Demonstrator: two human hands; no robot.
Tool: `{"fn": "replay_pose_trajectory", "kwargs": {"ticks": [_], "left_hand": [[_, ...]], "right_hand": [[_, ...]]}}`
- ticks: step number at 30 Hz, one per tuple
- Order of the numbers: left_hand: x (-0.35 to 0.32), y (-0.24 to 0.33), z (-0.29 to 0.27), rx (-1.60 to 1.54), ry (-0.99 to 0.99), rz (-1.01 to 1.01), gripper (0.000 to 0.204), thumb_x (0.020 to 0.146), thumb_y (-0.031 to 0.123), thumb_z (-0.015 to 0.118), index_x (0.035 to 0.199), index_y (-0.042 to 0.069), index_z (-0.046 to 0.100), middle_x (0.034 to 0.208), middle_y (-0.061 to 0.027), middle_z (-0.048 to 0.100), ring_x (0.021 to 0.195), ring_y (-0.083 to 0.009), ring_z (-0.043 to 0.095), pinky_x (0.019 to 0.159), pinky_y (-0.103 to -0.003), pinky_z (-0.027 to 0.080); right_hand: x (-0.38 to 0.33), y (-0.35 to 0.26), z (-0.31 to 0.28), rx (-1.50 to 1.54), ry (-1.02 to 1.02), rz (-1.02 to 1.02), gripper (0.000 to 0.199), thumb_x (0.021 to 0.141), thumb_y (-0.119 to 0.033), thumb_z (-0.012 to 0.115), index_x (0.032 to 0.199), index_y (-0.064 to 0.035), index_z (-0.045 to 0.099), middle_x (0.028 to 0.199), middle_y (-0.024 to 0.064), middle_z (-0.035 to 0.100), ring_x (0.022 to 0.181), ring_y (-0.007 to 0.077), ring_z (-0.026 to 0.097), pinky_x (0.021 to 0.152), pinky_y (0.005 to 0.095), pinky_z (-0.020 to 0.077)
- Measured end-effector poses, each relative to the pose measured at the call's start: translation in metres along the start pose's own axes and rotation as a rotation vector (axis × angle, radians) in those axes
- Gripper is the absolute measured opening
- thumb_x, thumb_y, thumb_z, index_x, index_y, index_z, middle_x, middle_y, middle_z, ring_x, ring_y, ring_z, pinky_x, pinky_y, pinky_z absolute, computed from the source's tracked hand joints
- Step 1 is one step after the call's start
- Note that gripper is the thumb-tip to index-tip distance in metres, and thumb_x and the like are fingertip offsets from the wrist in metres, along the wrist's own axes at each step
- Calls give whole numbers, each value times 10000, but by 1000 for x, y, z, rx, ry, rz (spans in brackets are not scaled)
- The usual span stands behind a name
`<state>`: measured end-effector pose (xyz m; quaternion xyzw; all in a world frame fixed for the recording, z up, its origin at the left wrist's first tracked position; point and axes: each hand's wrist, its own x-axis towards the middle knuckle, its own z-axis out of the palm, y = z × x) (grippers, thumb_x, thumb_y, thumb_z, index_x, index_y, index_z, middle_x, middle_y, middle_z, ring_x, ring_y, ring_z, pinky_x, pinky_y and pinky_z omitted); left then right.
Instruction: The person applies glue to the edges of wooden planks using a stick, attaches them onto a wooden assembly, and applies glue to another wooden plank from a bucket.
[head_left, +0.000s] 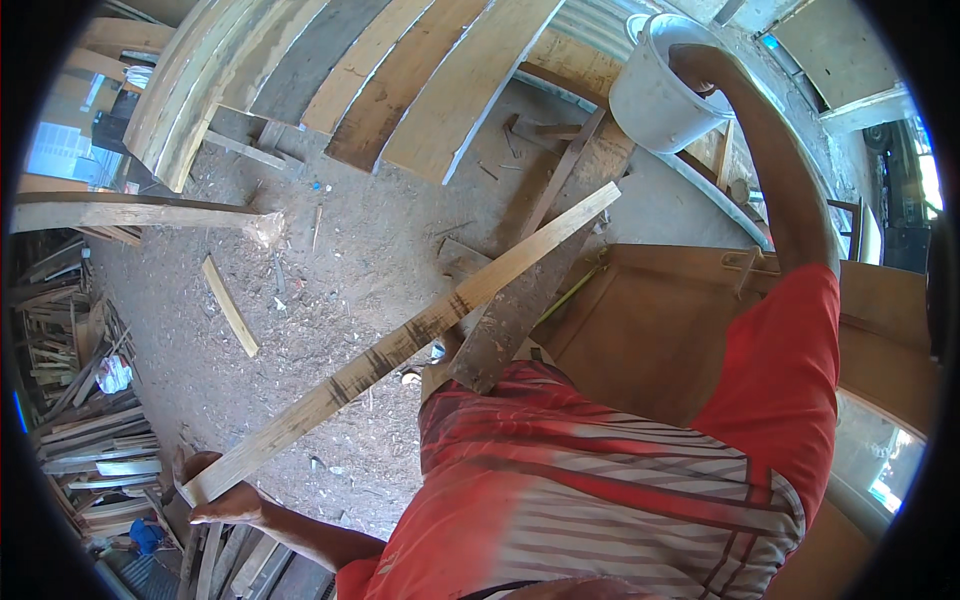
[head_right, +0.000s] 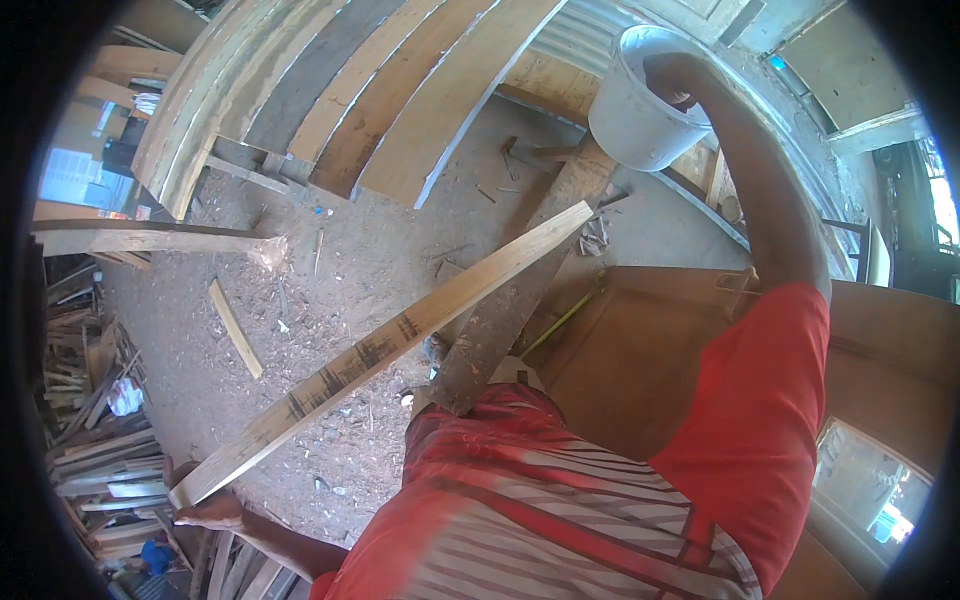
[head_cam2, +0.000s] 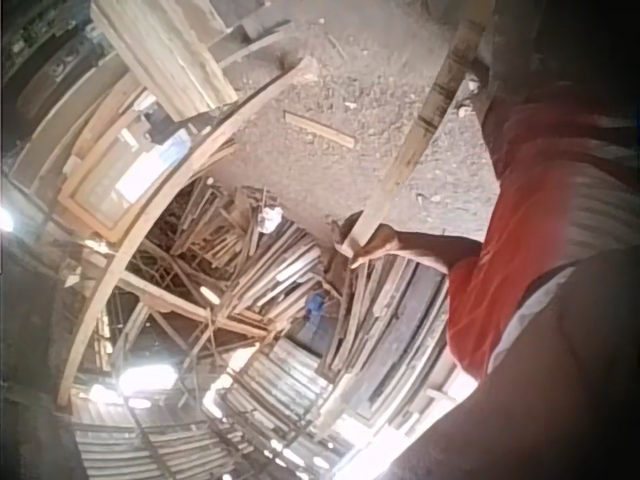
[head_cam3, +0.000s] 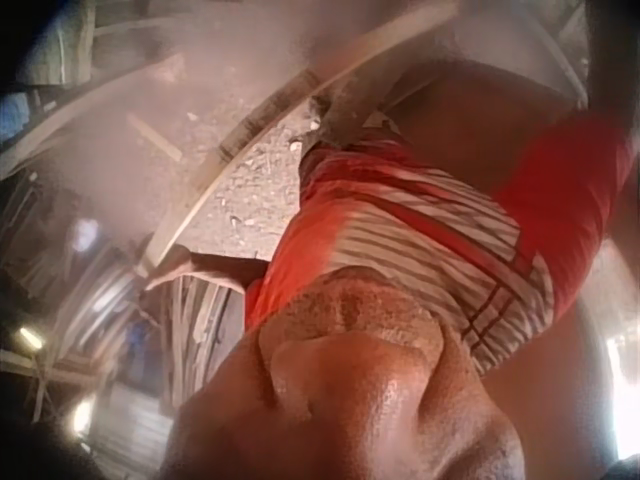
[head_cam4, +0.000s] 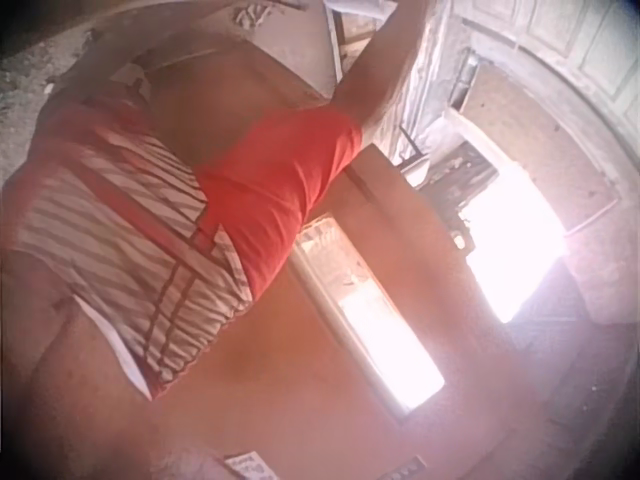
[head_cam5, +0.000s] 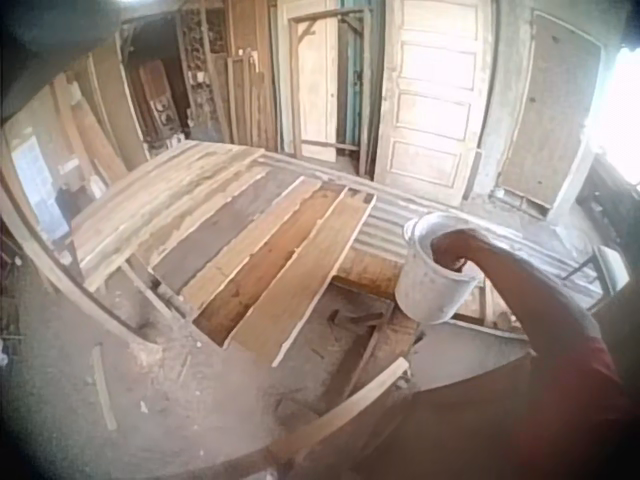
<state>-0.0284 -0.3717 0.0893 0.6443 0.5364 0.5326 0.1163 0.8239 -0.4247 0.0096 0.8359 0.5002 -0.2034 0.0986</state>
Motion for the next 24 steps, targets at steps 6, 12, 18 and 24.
{"fn": "replay_pose_trajectory", "kwargs": {"ticks": [6, 12, 18, 24], "left_hand": [[0, 11, 22, 61, 61, -40, 990, 900, 898, 119, 812, 21, 570, 821, -102, 563, 742, -216, 544, 651, -330, 451], [2, 20, 21, 175, 52, 2, 1024, 942, 836, 54, 1023, -11, 624, 850, -112, 583, 786, -222, 587, 682, -346, 513], [12, -3, 13, 165, -67, 18, 1069, 958, 808, 42, 1315, -31, 600, 914, -127, 605, 807, -223, 614, 667, -339, 542], [25, -33, 31, 125, -95, 39, 989, 1004, 742, 64, 1267, -46, 600, 936, -146, 602, 807, -226, 626, 643, -326, 555]], "right_hand": [[-5, 3, -15, 48, -128, -64, 242, 825, -131, 632, 951, 57, 717, 813, 146, 734, 618, 220, 724, 570, 364, 594], [-48, -1, -53, 160, 28, 24, 305, 846, -234, 648, 878, 58, 732, 715, 110, 722, 568, 184, 701, 552, 317, 572], [-131, 23, -58, 283, 251, 99, 557, 911, -530, 679, 857, 22, 733, 702, 75, 682, 610, 161, 670, 585, 306, 532], [-180, 12, -34, 516, 375, 119, 535, 967, -506, 632, 1119, -1, 717, 814, 59, 653, 694, 124, 621, 657, 277, 519]]}}
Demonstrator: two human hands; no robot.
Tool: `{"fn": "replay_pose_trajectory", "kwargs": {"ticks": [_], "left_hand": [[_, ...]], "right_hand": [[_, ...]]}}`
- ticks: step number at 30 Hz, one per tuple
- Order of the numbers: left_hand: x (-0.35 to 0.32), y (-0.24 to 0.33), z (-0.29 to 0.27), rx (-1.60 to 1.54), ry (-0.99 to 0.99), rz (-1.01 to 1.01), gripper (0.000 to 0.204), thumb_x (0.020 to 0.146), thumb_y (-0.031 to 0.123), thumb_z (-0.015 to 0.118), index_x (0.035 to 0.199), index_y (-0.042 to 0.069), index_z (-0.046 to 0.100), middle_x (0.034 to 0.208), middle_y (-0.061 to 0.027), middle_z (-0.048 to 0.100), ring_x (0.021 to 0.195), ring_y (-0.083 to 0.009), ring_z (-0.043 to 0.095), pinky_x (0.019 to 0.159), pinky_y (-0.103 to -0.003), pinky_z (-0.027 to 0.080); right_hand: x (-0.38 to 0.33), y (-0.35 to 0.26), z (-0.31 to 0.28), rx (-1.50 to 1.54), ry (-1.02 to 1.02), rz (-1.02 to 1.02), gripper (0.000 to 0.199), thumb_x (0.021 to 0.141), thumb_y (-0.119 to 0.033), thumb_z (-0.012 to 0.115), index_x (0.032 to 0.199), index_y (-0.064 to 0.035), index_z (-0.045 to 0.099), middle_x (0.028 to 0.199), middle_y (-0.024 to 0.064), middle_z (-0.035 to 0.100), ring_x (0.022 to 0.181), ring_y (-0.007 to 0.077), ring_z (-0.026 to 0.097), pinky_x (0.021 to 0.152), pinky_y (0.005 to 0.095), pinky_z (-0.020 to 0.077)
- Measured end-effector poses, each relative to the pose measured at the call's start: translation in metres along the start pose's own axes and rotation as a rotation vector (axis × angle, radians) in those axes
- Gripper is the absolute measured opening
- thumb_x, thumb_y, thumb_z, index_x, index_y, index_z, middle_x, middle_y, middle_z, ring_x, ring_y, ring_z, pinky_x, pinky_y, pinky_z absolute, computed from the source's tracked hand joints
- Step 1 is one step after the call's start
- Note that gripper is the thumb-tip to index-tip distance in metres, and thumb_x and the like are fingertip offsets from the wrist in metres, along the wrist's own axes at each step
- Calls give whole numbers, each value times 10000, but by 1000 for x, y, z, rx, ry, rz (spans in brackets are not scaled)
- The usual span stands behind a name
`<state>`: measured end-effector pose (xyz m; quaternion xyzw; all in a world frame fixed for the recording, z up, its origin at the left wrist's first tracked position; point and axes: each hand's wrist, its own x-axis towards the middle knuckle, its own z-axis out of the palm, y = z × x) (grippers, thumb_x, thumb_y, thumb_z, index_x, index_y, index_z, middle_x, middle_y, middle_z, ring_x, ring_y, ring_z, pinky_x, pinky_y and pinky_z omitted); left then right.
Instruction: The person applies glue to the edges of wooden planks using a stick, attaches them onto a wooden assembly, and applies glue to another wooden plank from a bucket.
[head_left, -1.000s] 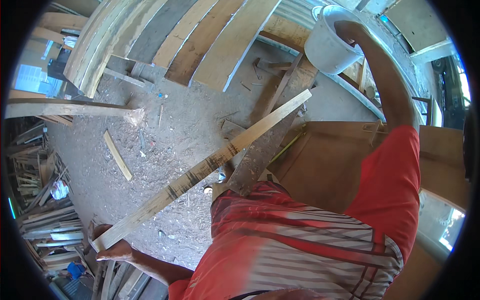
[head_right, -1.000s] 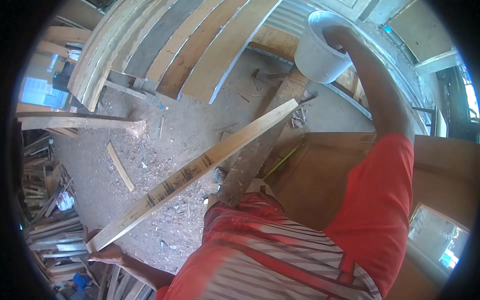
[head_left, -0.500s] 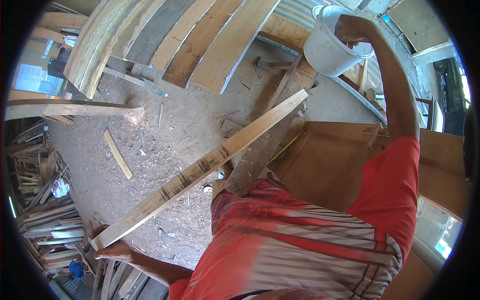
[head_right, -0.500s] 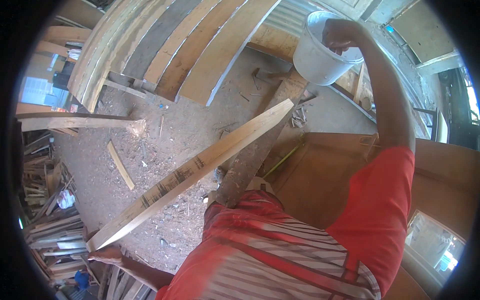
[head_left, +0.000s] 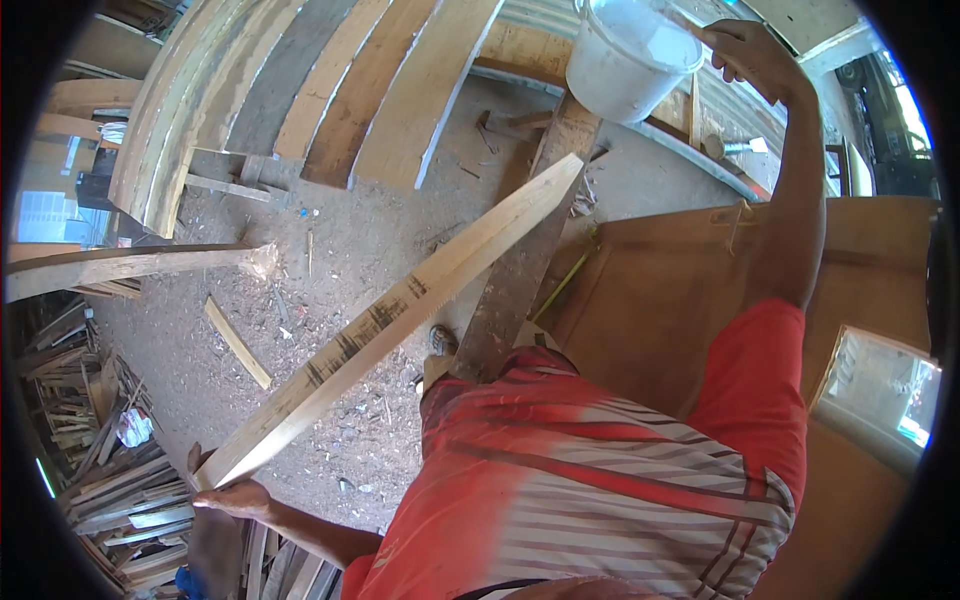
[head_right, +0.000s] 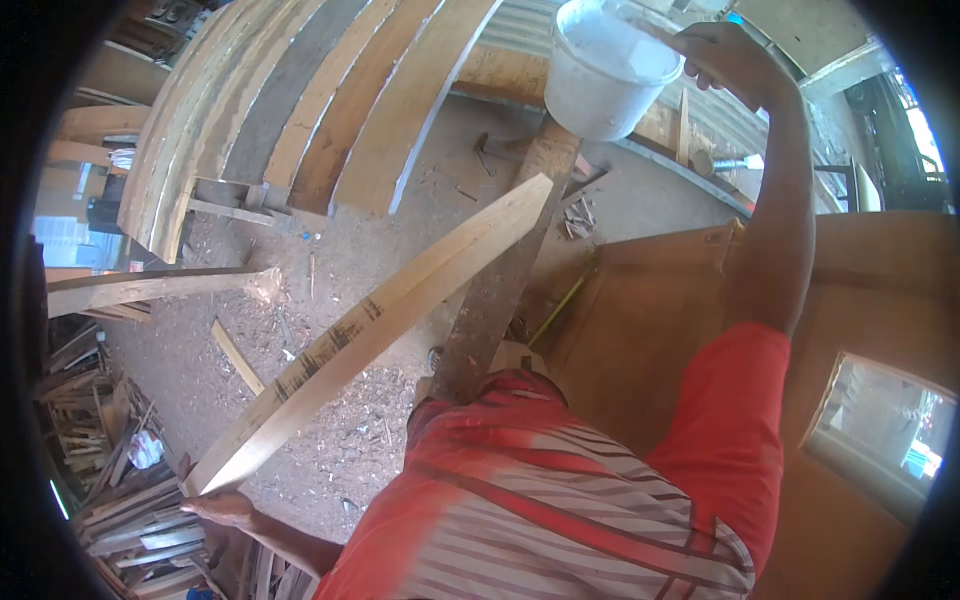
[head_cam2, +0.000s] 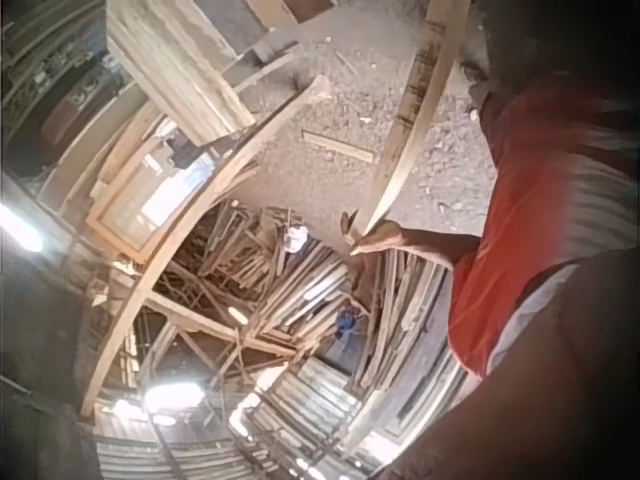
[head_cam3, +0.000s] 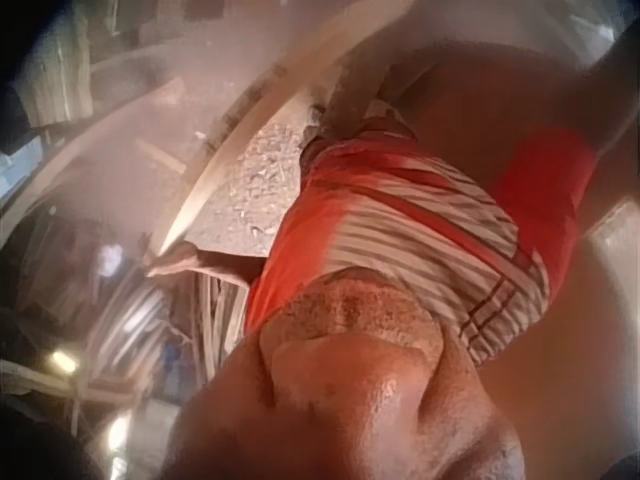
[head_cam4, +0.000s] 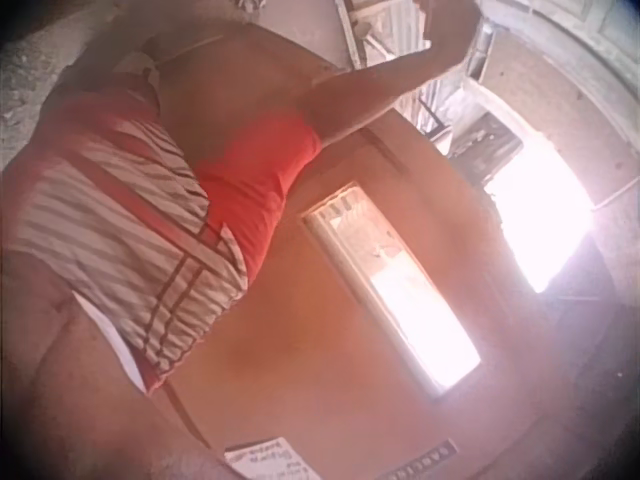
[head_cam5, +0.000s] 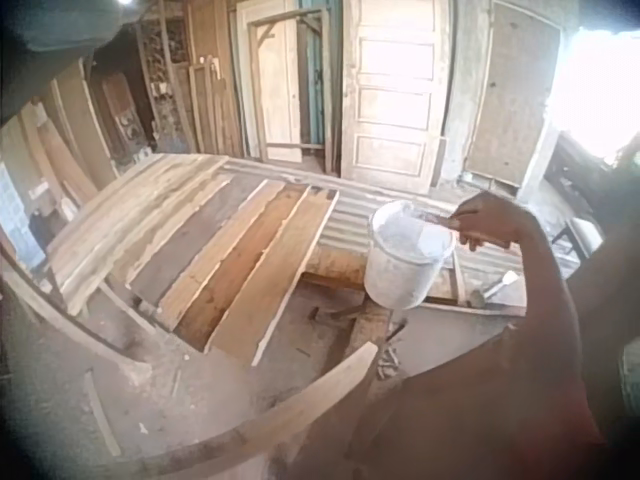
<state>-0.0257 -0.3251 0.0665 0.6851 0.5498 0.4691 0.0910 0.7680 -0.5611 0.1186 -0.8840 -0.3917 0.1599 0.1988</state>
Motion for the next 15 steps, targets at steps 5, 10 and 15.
{"fn": "replay_pose_trajectory", "kwargs": {"ticks": [5, 10, 15], "left_hand": [[4, -15, 17, -149, 62, -83, 813, 1033, 667, 160, 1103, -4, 614, 881, -141, 645, 733, -236, 695, 562, -290, 618], [19, -37, 32, -203, 5, -63, 843, 1034, 671, 132, 1036, -1, 641, 852, -126, 633, 753, -219, 669, 580, -316, 585], [19, -60, 43, -229, -12, -59, 867, 1032, 696, 145, 1057, -11, 646, 913, -147, 623, 858, -259, 635, 704, -355, 542]], "right_hand": [[-74, -18, 56, 443, 115, 9, 404, 1023, -307, 585, 1256, 16, 648, 897, 52, 662, 780, 130, 623, 751, 289, 530], [-172, -81, 151, 736, 108, 105, 311, 1005, -183, 565, 1217, 26, 655, 965, 71, 690, 850, 141, 658, 791, 301, 535], [-234, -154, 232, 742, 51, 107, 352, 978, -65, 586, 1310, 43, 638, 975, 73, 691, 876, 133, 648, 788, 300, 529]]}}
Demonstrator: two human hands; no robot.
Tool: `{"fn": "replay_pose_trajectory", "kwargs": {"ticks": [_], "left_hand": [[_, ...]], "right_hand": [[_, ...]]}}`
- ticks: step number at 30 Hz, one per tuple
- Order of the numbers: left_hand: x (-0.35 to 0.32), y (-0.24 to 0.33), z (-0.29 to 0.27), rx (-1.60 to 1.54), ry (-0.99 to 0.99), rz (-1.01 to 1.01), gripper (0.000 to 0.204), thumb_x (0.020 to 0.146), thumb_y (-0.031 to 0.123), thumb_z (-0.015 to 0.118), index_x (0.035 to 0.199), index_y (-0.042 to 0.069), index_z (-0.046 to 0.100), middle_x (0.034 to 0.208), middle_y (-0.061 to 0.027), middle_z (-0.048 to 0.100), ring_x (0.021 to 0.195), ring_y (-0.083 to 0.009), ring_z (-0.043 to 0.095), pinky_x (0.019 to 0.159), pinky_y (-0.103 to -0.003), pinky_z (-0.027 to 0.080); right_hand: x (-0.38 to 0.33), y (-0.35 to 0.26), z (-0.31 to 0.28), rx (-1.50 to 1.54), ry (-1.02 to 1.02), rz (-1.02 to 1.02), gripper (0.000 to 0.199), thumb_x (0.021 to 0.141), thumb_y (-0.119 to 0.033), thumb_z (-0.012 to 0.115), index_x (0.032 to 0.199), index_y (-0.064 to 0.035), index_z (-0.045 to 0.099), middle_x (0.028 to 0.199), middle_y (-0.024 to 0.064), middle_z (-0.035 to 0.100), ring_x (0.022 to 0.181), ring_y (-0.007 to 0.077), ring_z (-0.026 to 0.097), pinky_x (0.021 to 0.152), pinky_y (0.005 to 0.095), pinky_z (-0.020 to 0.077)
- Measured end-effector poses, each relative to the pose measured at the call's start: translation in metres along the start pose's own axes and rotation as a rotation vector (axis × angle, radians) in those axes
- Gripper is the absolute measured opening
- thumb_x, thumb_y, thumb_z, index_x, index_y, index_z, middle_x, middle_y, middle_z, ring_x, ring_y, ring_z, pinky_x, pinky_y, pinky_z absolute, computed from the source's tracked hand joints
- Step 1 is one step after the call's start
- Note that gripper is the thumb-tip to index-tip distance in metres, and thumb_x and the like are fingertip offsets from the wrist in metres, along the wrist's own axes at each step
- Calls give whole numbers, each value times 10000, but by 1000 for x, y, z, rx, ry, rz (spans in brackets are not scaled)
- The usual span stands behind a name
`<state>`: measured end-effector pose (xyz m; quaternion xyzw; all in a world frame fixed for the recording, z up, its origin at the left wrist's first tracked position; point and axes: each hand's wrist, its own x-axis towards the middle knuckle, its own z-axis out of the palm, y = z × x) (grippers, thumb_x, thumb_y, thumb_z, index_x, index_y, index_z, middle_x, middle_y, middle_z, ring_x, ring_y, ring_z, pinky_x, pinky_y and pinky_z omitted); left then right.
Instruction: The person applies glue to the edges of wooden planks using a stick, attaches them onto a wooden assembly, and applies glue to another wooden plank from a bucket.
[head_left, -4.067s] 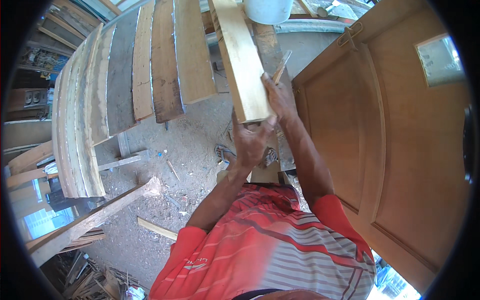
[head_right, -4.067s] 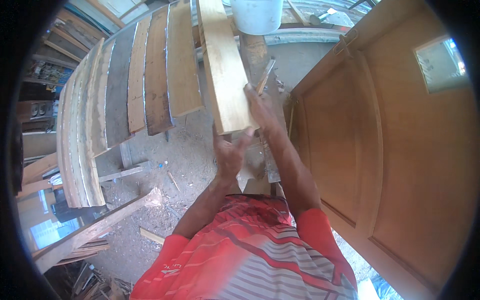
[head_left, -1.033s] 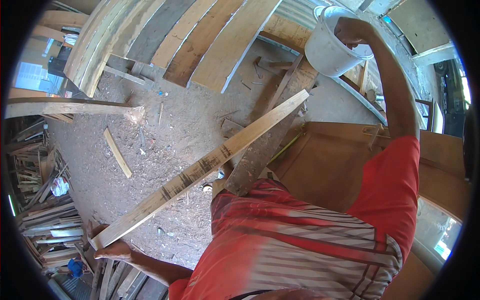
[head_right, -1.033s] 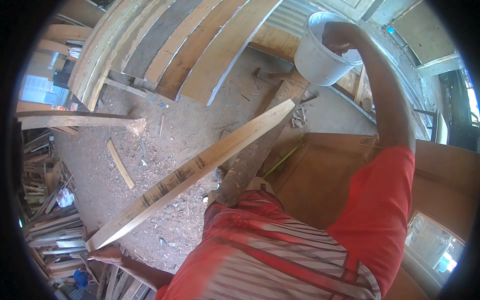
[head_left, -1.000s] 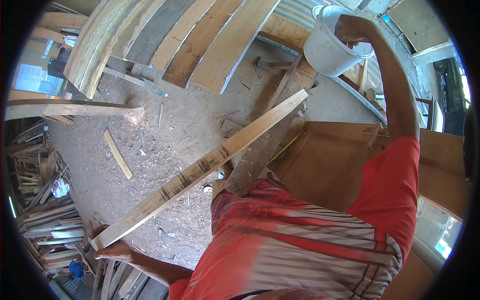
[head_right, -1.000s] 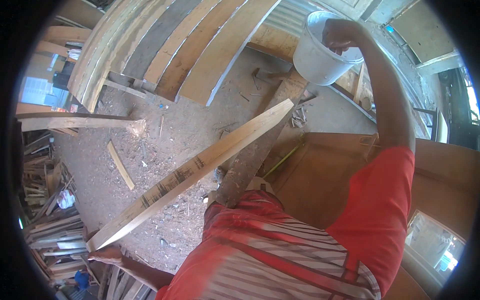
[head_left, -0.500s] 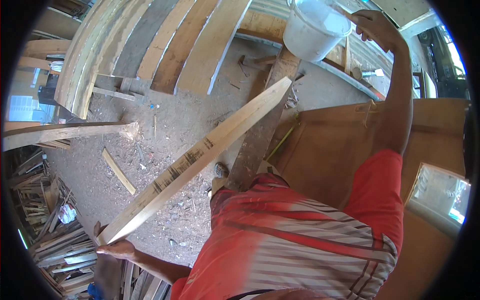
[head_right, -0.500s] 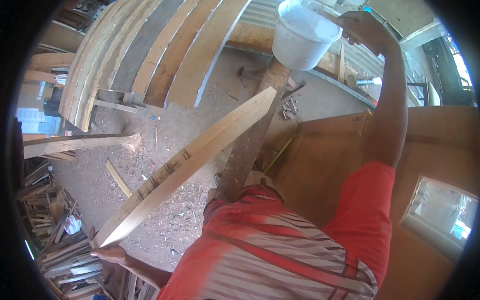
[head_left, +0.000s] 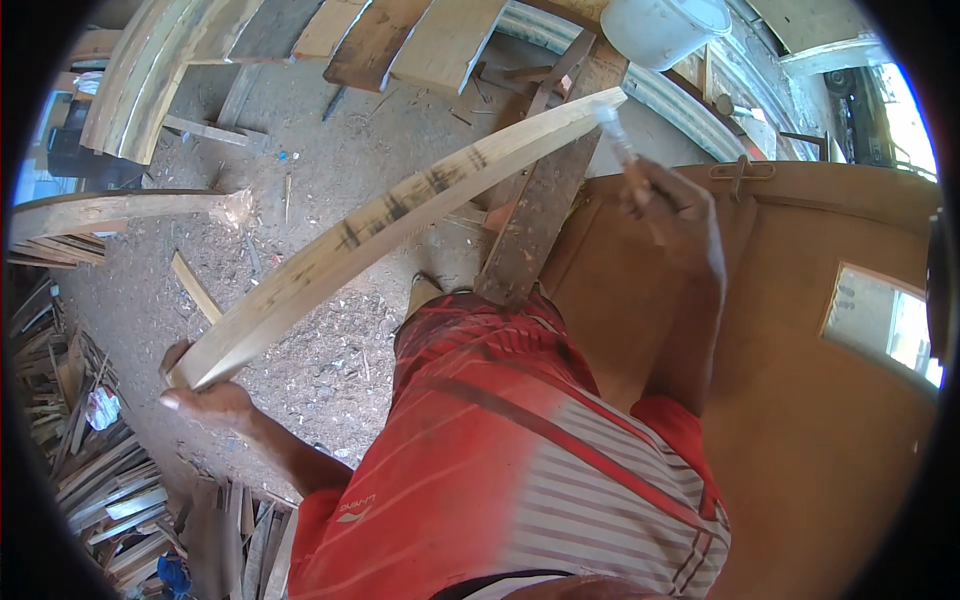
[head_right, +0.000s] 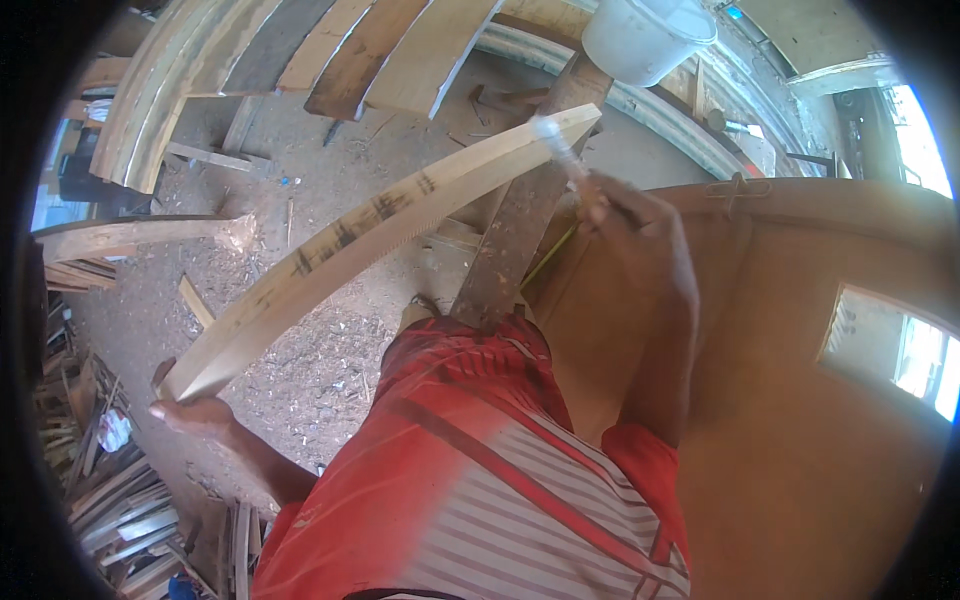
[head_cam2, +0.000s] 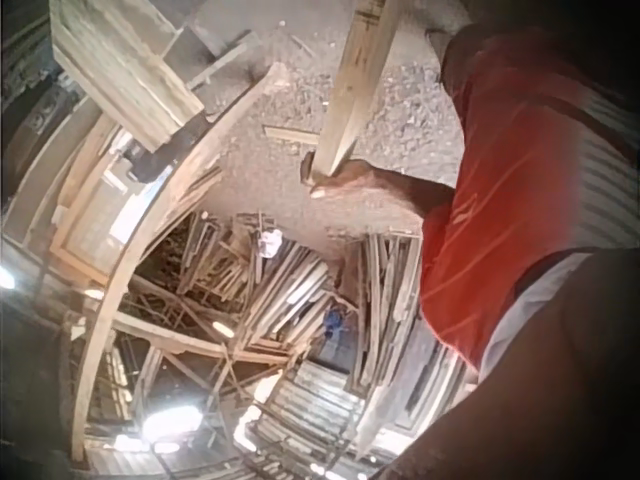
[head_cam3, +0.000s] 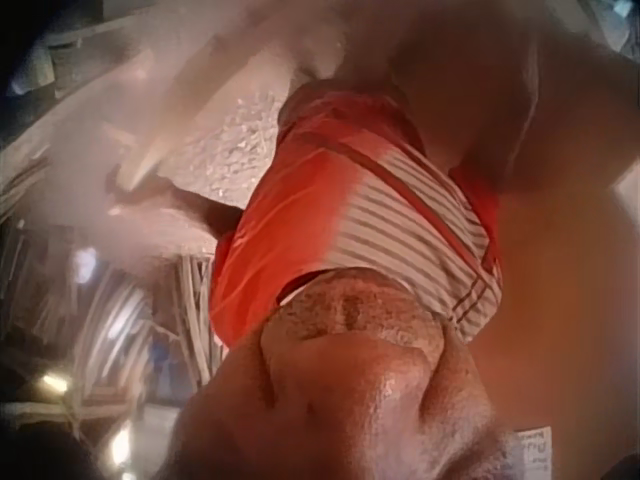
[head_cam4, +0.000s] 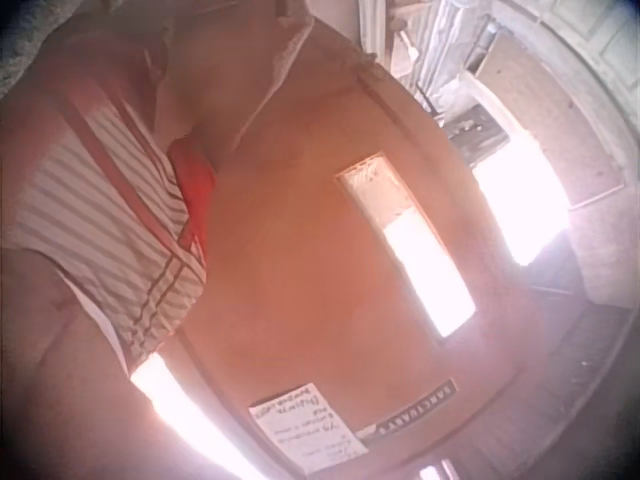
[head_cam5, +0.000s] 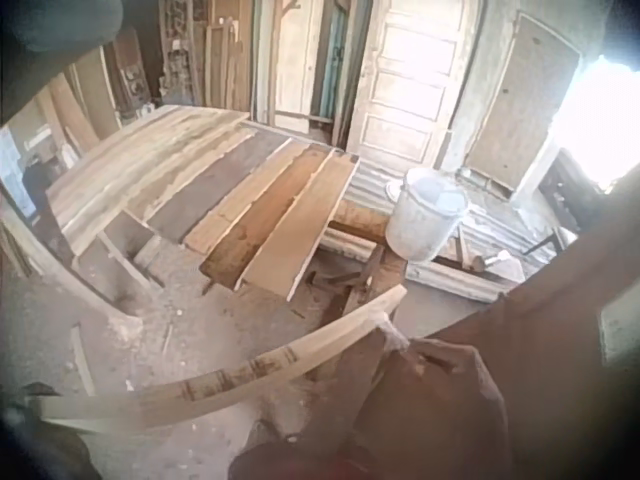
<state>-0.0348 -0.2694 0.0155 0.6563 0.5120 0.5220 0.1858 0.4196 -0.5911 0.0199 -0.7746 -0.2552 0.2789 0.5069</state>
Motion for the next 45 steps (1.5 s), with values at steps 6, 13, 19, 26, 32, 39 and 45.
{"fn": "replay_pose_trajectory", "kwargs": {"ticks": [6, 13, 19, 26, 32, 39, 45], "left_hand": [[3, -7, 2, -100, -54, -28, 885, 1026, 710, 146, 1047, -22, 643, 946, -145, 615, 900, -263, 612, 792, -387, 509], [6, -16, 1, -123, -102, 90, 875, 1022, 706, 190, 1080, -30, 661, 956, -156, 651, 917, -280, 633, 795, -391, 530], [10, -25, 3, -190, -97, 102, 833, 1026, 684, 244, 1085, -35, 660, 980, -160, 654, 926, -283, 636, 805, -403, 529], [15, -17, 6, -185, -109, 77, 795, 1023, 658, 275, 1082, -37, 657, 997, -164, 657, 963, -298, 640, 835, -414, 527], [16, -13, 8, -214, -82, 66, 795, 1043, 649, 245, 1074, -29, 659, 1019, -168, 652, 999, -306, 630, 851, -434, 531], [22, -14, 11, -176, -127, 54, 823, 1045, 651, 209, 1077, -41, 652, 1007, -179, 650, 956, -305, 628, 804, -418, 545], [28, 0, 14, -79, -65, 51, 854, 1031, 672, 198, 1064, -46, 659, 989, -194, 655, 959, -314, 642, 794, -412, 559]], "right_hand": [[-33, -44, 80, -361, -22, -189, 433, 935, -49, 630, 1363, -109, 653, 913, 82, 672, 872, 207, 667, 756, 343, 527], [-43, -30, 91, -830, 329, -230, 472, 916, -22, 612, 1356, -187, 657, 982, 133, 668, 933, 338, 660, 830, 459, 536], [-64, -35, 126, -804, 285, -358, 544, 883, -7, 620, 1394, -195, 633, 999, 139, 641, 978, 329, 638, 863, 457, 521], [-49, -34, 116, -848, 330, -262, 590, 871, -6, 611, 1430, -190, 564, 1112, 156, 610, 1026, 351, 613, 888, 495, 510], [-43, -26, 128, -879, 331, -409, 558, 875, 15, 615, 1402, -165, 624, 1008, 131, 627, 955, 319, 622, 865, 429, 521], [7, 38, 54, -983, 459, -154, 516, 900, -13, 585, 1396, -146, 629, 973, 139, 638, 950, 322, 632, 862, 413, 512], [-9, 5, 70, -714, 400, -173, 404, 936, -70, 574, 1328, -129, 649, 1024, 196, 668, 895, 394, 675, 796, 499, 536]]}}
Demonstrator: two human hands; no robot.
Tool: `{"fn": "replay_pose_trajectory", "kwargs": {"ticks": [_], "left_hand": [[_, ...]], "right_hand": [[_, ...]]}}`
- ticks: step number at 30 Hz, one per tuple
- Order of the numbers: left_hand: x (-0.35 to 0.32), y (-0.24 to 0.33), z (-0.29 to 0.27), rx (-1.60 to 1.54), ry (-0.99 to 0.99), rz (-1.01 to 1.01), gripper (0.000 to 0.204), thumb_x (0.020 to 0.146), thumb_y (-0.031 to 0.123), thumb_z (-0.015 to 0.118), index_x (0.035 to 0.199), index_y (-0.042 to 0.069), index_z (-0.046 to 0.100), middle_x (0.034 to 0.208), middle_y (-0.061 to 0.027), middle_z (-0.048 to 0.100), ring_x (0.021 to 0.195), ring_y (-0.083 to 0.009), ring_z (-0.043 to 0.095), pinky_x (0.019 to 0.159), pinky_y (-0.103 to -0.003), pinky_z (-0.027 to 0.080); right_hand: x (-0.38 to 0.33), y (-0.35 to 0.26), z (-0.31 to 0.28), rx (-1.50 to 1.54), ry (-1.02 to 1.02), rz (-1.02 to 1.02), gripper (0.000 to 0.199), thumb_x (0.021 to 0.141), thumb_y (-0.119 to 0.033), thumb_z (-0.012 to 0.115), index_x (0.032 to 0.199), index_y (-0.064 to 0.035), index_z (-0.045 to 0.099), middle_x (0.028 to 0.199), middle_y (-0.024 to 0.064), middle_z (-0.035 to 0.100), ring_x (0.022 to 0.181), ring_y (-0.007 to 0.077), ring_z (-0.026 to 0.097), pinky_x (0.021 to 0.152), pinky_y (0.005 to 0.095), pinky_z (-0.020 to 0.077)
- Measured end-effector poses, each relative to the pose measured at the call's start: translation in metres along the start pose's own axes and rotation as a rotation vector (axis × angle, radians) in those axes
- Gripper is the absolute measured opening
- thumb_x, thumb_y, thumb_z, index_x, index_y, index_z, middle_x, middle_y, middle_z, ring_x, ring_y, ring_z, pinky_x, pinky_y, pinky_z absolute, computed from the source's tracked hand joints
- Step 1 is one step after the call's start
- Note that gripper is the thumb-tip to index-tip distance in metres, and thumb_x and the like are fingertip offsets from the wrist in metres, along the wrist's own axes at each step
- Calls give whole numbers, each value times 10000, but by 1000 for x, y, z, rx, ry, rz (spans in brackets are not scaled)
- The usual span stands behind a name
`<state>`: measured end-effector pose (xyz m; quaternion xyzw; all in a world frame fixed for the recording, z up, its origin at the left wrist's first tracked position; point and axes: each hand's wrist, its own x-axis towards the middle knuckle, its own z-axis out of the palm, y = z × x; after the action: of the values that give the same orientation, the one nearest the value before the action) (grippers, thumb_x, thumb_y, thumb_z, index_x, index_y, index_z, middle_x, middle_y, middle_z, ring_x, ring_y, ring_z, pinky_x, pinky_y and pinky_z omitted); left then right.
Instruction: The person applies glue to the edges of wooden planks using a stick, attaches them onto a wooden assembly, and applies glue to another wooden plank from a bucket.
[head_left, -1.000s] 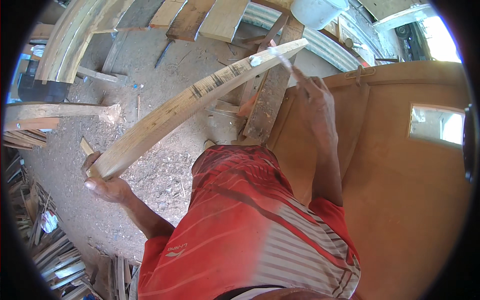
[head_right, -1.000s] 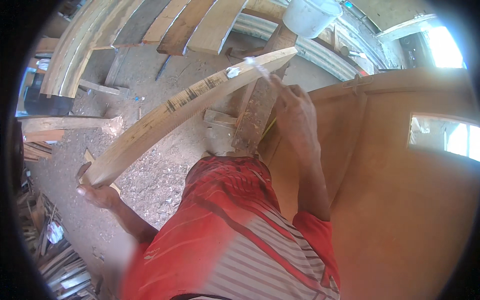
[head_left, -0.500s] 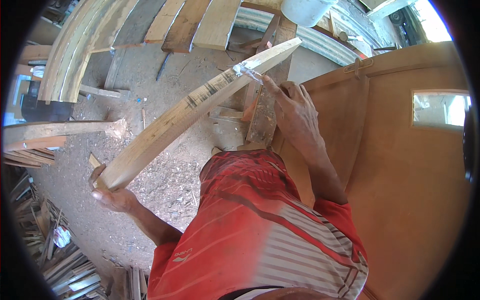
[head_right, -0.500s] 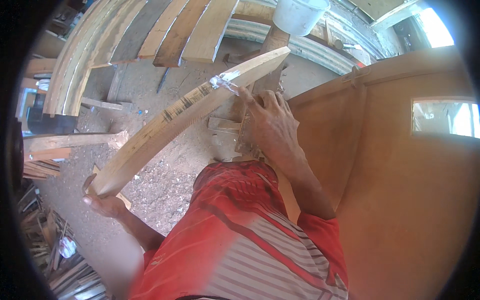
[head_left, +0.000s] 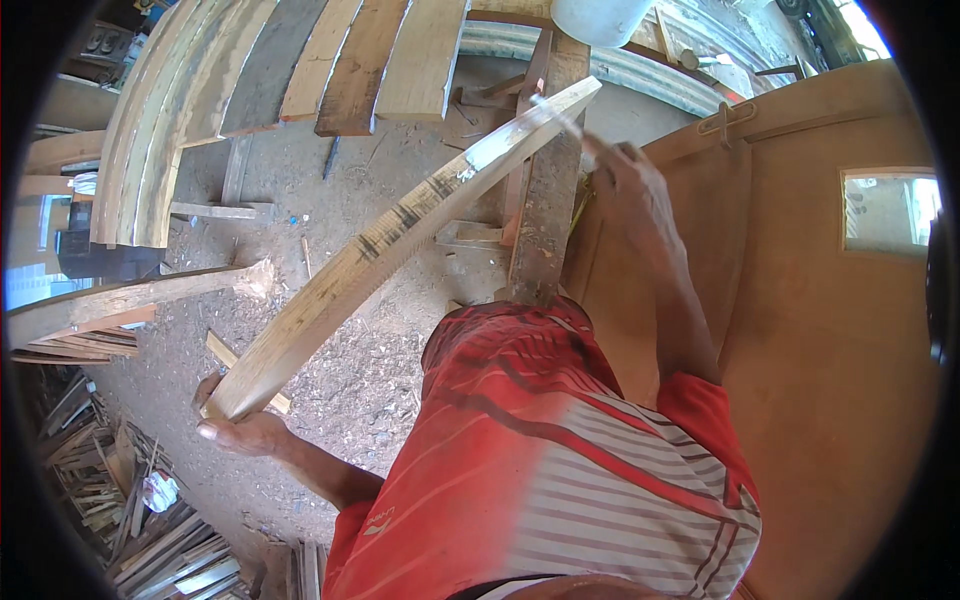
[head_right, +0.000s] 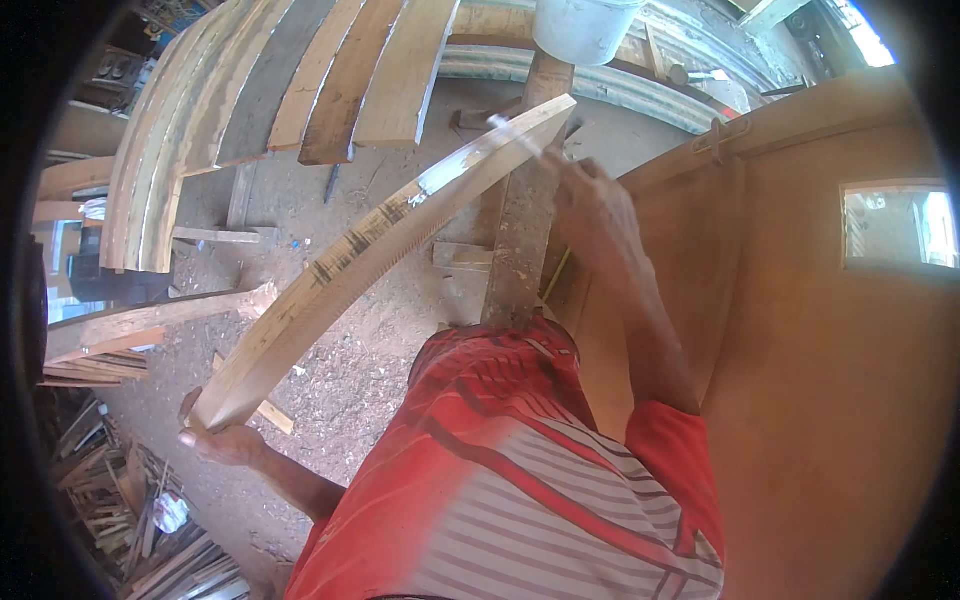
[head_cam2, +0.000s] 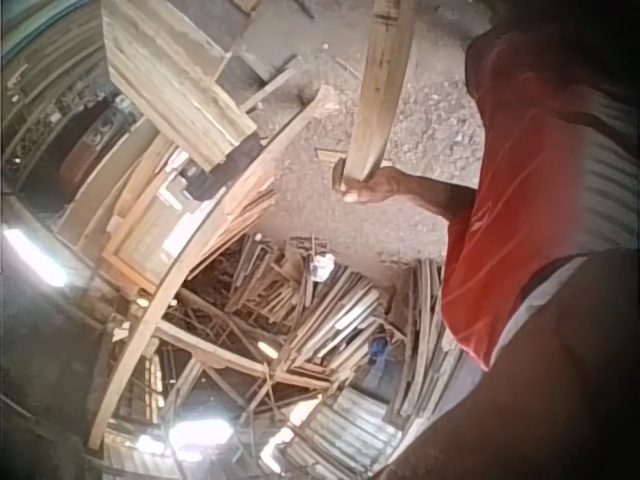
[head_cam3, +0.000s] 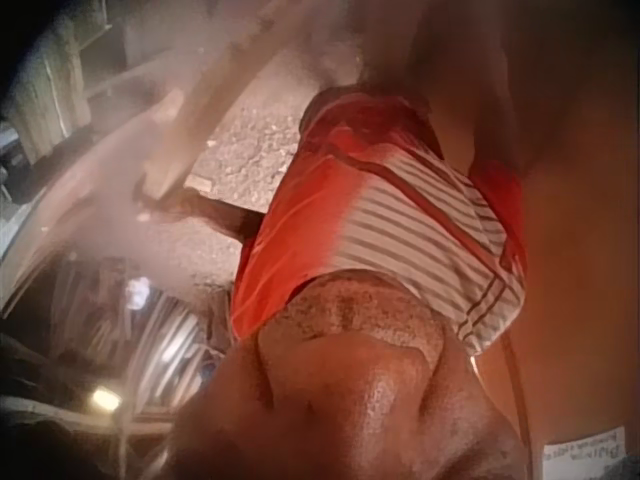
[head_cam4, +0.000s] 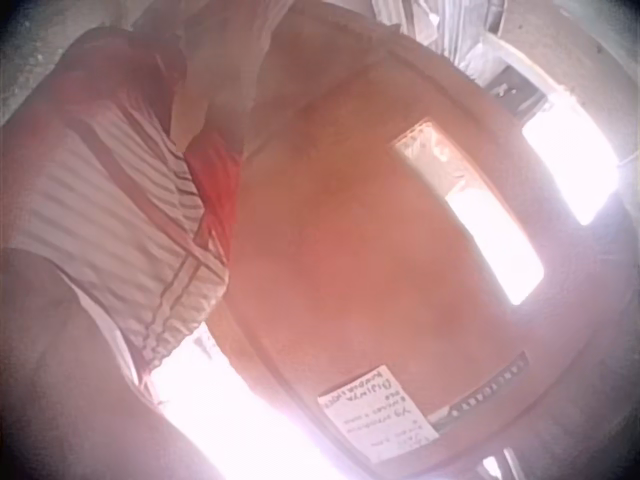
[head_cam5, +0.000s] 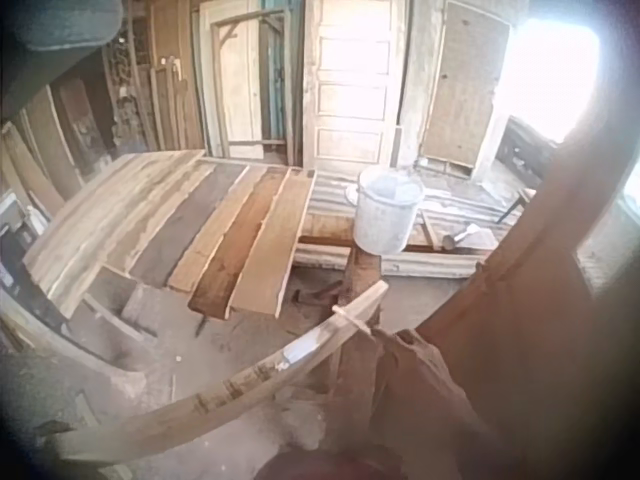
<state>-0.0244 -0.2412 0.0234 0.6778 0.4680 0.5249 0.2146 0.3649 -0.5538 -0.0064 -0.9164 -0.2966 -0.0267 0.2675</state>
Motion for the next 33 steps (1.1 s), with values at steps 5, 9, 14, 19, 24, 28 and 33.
{"fn": "replay_pose_trajectory", "kwargs": {"ticks": [5, 9, 14, 19, 24, 28, 33], "left_hand": [[5, 7, 10, 14, 33, 23, 846, 1029, 677, 174, 1012, -22, 650, 930, -168, 626, 882, -282, 637, 706, -376, 545], [6, 18, 15, 51, 70, 52, 840, 1018, 704, 184, 983, -8, 627, 874, -136, 587, 803, -248, 625, 634, -347, 528], [3, 10, 10, -1, 60, 30, 867, 999, 738, 200, 970, -20, 620, 852, -133, 575, 795, -252, 624, 622, -353, 524], [0, 12, 10, 25, 96, -2, 893, 979, 768, 220, 939, -34, 611, 818, -139, 564, 793, -251, 618, 625, -359, 519], [1, -12, -6, -48, 9, 22, 836, 1026, 652, 209, 1031, -53, 658, 939, -189, 637, 906, -303, 645, 731, -395, 557], [-5, -8, -5, -31, 41, 0, 831, 1025, 655, 213, 1015, -49, 656, 943, -184, 636, 901, -299, 641, 732, -390, 547], [-3, -9, -5, -30, 27, 21, 830, 1026, 653, 210, 1024, -45, 659, 940, -179, 639, 897, -300, 643, 730, -391, 554]], "right_hand": [[-4, -11, -2, 391, -122, 77, 244, 992, -159, 529, 1133, -28, 681, 762, 133, 650, 673, 324, 664, 646, 430, 510], [13, 9, -11, 622, -424, 243, 343, 1035, -288, 538, 1073, 14, 698, 648, 23, 531, 538, 107, 517, 507, 311, 405], [6, 30, -41, 478, -341, 458, 344, 1001, -282, 576, 1129, 3, 719, 677, 46, 563, 572, 126, 542, 574, 333, 453], [11, 26, -13, 254, -107, 74, 364, 955, -144, 576, 1294, -62, 682, 783, 134, 629, 668, 259, 626, 667, 410, 511], [-22, -21, -3, 147, -159, -144, 522, 909, -39, 579, 1420, -140, 595, 917, 181, 633, 861, 382, 646, 762, 472, 532], [-29, -46, -18, 184, -238, -224, 562, 913, -27, 582, 1451, -187, 562, 938, 158, 620, 887, 370, 643, 775, 471, 530], [-20, -19, -12, -31, -110, -186, 557, 915, -38, 597, 1448, -197, 564, 959, 147, 623, 898, 346, 643, 776, 469, 539]]}}
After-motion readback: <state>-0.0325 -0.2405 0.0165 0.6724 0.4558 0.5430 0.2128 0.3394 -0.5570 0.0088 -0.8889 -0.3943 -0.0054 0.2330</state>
